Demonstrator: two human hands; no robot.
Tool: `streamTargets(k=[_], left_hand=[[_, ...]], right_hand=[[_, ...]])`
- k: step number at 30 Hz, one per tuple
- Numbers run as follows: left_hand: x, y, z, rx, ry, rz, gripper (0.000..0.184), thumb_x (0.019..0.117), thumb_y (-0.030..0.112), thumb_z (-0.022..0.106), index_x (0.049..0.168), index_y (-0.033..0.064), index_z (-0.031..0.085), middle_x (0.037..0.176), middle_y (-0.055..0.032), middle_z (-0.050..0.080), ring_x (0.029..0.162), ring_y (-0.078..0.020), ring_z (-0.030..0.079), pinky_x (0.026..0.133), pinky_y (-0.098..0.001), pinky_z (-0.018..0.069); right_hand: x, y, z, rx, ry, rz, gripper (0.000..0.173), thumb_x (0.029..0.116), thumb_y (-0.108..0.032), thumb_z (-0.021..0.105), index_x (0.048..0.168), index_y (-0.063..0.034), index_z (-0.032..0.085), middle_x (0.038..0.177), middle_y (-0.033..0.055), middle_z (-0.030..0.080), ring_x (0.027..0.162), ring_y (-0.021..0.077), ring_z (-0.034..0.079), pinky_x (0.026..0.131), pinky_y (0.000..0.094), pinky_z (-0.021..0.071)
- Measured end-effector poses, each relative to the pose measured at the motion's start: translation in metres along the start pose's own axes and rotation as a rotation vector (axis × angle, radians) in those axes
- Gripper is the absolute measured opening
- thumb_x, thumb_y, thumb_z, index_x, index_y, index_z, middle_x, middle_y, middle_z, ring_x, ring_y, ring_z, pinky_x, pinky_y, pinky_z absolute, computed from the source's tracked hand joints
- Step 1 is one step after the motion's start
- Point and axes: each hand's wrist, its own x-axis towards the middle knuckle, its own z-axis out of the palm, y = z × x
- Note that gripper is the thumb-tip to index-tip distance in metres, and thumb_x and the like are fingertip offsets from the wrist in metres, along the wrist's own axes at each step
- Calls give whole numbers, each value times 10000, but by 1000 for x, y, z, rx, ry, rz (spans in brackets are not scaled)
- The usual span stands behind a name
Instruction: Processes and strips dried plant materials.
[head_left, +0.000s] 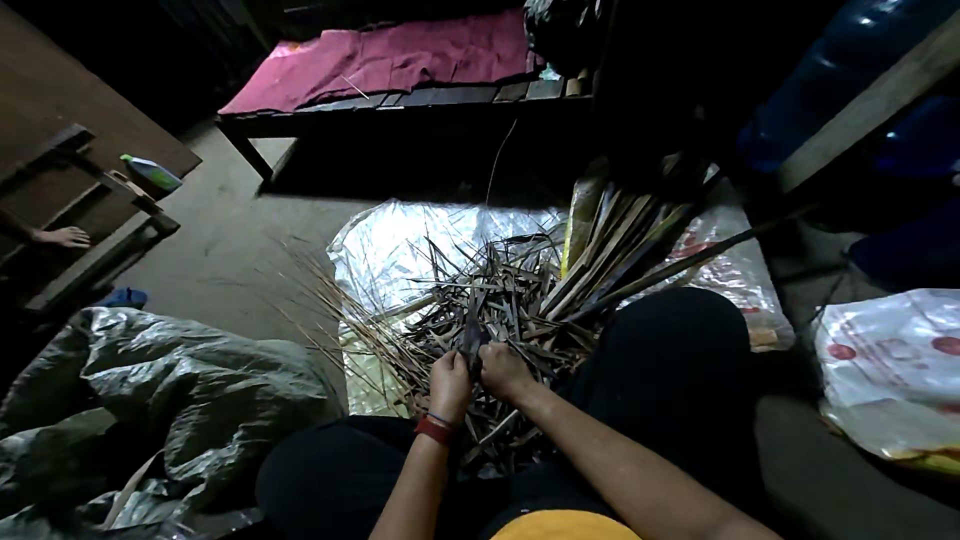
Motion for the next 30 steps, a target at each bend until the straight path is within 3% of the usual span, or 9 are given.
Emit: streamTargets(k=[6, 13, 17, 19, 21, 22, 23, 26, 30], left_hand=[[-12, -3, 4, -45, -80, -10, 337, 1116, 178, 417, 994, -37, 645, 709, -22, 495, 562, -93, 445, 563, -273, 413], [-31, 5, -3, -183, -235, -127, 333, 1127, 206, 391, 1023, -4, 628, 639, 21, 442, 465, -52, 368, 446, -212, 331], [-34, -5, -7, -183, -216, -144, 330, 1125, 196, 393, 985, 2, 620, 639, 16, 455, 460, -56, 382, 440, -212, 342], [-28, -9, -11, -160, -172, -148, 332, 1126, 199, 395, 1003, -12, 619, 651, 9, 465, 471, -62, 404, 450, -218, 366], [-16, -11, -10, -121, -142, -121, 333, 1123, 201, 403, 997, -17, 620, 667, 3, 469, 497, -71, 414, 483, -233, 380], [-11, -10, -8, -97, -134, -105, 330, 1121, 199, 410, 1014, -26, 626, 683, -6, 476, 516, -81, 427, 505, -247, 396], [-5, -8, -6, -75, -131, -91, 331, 1121, 202, 411, 1027, -30, 628, 694, -16, 486, 527, -90, 442, 518, -259, 412], [0, -4, 1, -69, -149, -46, 322, 1121, 206, 414, 1095, -34, 628, 767, -53, 540, 577, -110, 508, 567, -285, 476], [-21, -21, -7, 18, -222, 32, 296, 1101, 203, 457, 1143, -26, 641, 828, -83, 621, 663, -147, 610, 673, -344, 555]], right_hand=[[6, 3, -4, -23, 36, 125, 372, 1024, -119, 586, 1315, 112, 575, 1377, 278, 587, 1325, 387, 564, 1098, 516, 448], [30, 19, -21, 11, 281, 172, 354, 1092, -90, 415, 1354, 85, 577, 1370, 278, 608, 1301, 406, 589, 1084, 529, 456], [51, 48, -34, 257, 416, 266, 339, 1076, -87, 451, 1344, 50, 607, 1312, 303, 627, 1263, 440, 594, 1066, 586, 453], [53, 50, -43, 462, 443, 379, 355, 1091, -133, 430, 1360, 45, 579, 1322, 284, 621, 1267, 387, 598, 1079, 538, 446], [49, 43, -40, 619, 391, 363, 384, 1114, -238, 438, 1279, 66, 605, 1137, 236, 654, 1018, 299, 649, 925, 456, 511], [45, 39, -34, 666, 310, 291, 413, 1120, -306, 443, 1230, 52, 616, 959, 148, 623, 790, 201, 591, 757, 369, 509], [40, 33, -29, 690, 194, 206, 429, 1117, -341, 460, 1203, 45, 627, 869, 88, 596, 678, 136, 537, 671, 311, 488], [31, 22, -23, 564, 11, -7, 300, 1083, -246, 536, 1063, 32, 649, 826, 55, 566, 664, 110, 508, 668, 307, 466], [36, 27, -40, 606, 274, 67, 305, 1080, -191, 546, 1143, 89, 648, 1012, 211, 639, 869, 250, 596, 841, 437, 500]])
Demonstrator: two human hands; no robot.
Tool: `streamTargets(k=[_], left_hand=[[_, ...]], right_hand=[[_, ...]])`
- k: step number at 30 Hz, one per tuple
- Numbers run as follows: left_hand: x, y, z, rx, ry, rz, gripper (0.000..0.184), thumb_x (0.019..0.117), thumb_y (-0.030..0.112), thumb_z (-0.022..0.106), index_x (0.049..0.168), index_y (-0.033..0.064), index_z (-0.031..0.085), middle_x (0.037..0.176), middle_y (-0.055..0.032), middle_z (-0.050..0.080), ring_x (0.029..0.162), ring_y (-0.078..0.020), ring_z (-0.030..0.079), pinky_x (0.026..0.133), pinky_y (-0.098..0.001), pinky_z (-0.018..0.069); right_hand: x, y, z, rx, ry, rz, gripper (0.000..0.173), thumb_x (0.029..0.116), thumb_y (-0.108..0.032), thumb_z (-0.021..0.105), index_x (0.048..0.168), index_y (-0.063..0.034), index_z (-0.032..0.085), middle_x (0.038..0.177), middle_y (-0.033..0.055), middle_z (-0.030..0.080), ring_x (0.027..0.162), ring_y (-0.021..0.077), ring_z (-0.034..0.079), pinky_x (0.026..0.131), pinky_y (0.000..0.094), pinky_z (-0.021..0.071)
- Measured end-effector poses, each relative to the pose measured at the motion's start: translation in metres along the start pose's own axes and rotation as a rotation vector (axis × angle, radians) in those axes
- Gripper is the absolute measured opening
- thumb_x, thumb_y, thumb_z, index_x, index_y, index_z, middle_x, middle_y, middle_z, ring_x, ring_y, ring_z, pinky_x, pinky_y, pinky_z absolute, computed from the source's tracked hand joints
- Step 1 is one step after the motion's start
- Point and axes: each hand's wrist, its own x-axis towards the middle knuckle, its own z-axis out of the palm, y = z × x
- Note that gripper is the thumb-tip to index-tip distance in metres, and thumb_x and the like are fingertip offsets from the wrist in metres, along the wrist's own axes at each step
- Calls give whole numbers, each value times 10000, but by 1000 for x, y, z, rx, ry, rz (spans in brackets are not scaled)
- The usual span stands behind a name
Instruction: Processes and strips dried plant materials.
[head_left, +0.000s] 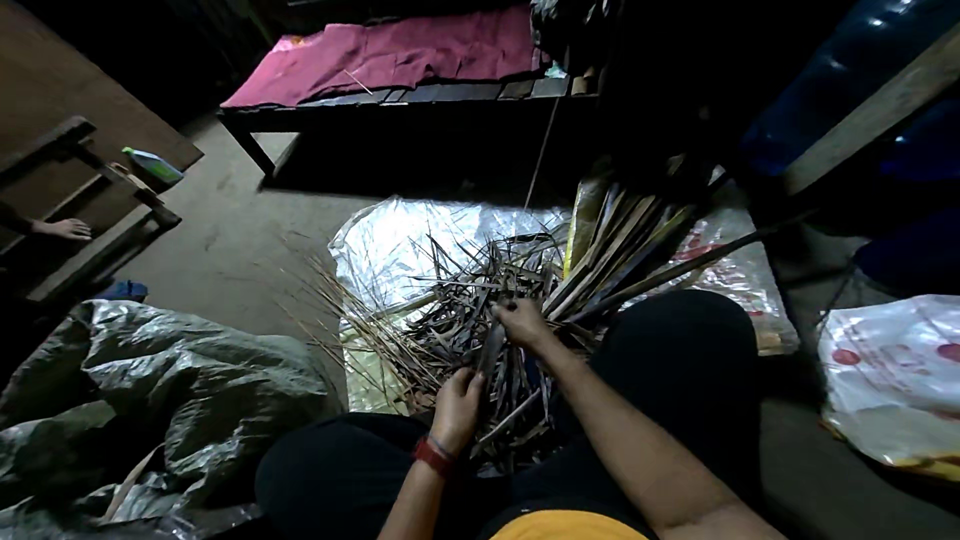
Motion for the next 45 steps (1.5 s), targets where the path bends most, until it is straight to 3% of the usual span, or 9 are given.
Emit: streamTargets(k=[4, 9, 11, 28, 34, 35, 37, 39, 45], left_hand=[[-13, -17, 0, -26, 101, 27, 239, 1074, 168, 510, 978, 1, 652, 702, -8, 553, 557, -74, 511, 566, -263, 471], [1, -5, -4, 27, 188, 2, 283, 1091, 167, 475, 1021, -30, 666, 752, -61, 570, 621, -132, 525, 638, -334, 477], [4, 0, 1, -1, 197, -6, 281, 1094, 161, 469, 995, -28, 652, 729, -47, 542, 597, -119, 506, 613, -314, 465], [-38, 14, 12, -485, -9, -276, 270, 1129, 188, 372, 1046, 24, 568, 605, 37, 419, 403, -21, 348, 372, -162, 314], [-44, 5, 7, -518, -25, -256, 276, 1130, 188, 361, 1015, 32, 557, 575, 39, 428, 392, -22, 352, 369, -163, 319], [-40, 5, 6, -495, -12, -256, 279, 1132, 193, 355, 1018, 31, 552, 579, 37, 429, 393, -26, 357, 370, -166, 325], [-30, 7, 5, -439, 13, -242, 295, 1132, 193, 360, 1011, 17, 563, 602, 23, 448, 402, -34, 374, 379, -173, 340], [-18, 9, 8, -416, 35, -224, 296, 1131, 189, 369, 1030, -2, 572, 625, 12, 470, 418, -38, 402, 396, -175, 365], [-12, 6, 15, -355, -21, -129, 274, 1122, 186, 408, 1150, -23, 582, 749, -36, 563, 549, -90, 572, 535, -239, 531]], right_hand=[[0, 5, 2, 151, 73, 138, 319, 1119, -260, 467, 1156, 39, 575, 741, 45, 528, 562, 108, 498, 567, 276, 471], [-30, 10, 25, -295, -247, -26, 318, 1064, -88, 447, 1239, 84, 648, 1222, 271, 653, 1149, 356, 634, 1019, 515, 474], [-38, 7, 33, -380, -241, -49, 304, 1070, -107, 471, 1223, 84, 652, 1257, 279, 642, 1218, 374, 611, 1061, 514, 450], [-12, 15, 20, -617, 39, -9, 354, 1048, -89, 516, 1356, 72, 583, 1351, 273, 622, 1293, 407, 594, 1084, 534, 453], [16, 32, -8, -200, 235, 204, 375, 1101, -83, 398, 1414, 90, 510, 1396, 317, 561, 1326, 404, 554, 1118, 525, 421], [14, 28, -9, -152, 212, 255, 377, 1096, -101, 419, 1410, 87, 508, 1375, 293, 582, 1289, 365, 586, 1097, 492, 448], [9, 22, -1, 77, 154, 289, 379, 1136, -242, 380, 1303, 38, 573, 995, 149, 633, 824, 202, 624, 763, 352, 528], [-4, 17, 9, 333, 11, 271, 500, 1142, -395, 336, 1167, 16, 620, 634, 1, 524, 465, 75, 428, 468, 233, 381], [-12, 9, 9, 105, -11, 73, 278, 1077, -202, 562, 1167, 55, 616, 907, 97, 569, 718, 136, 510, 694, 316, 463]])
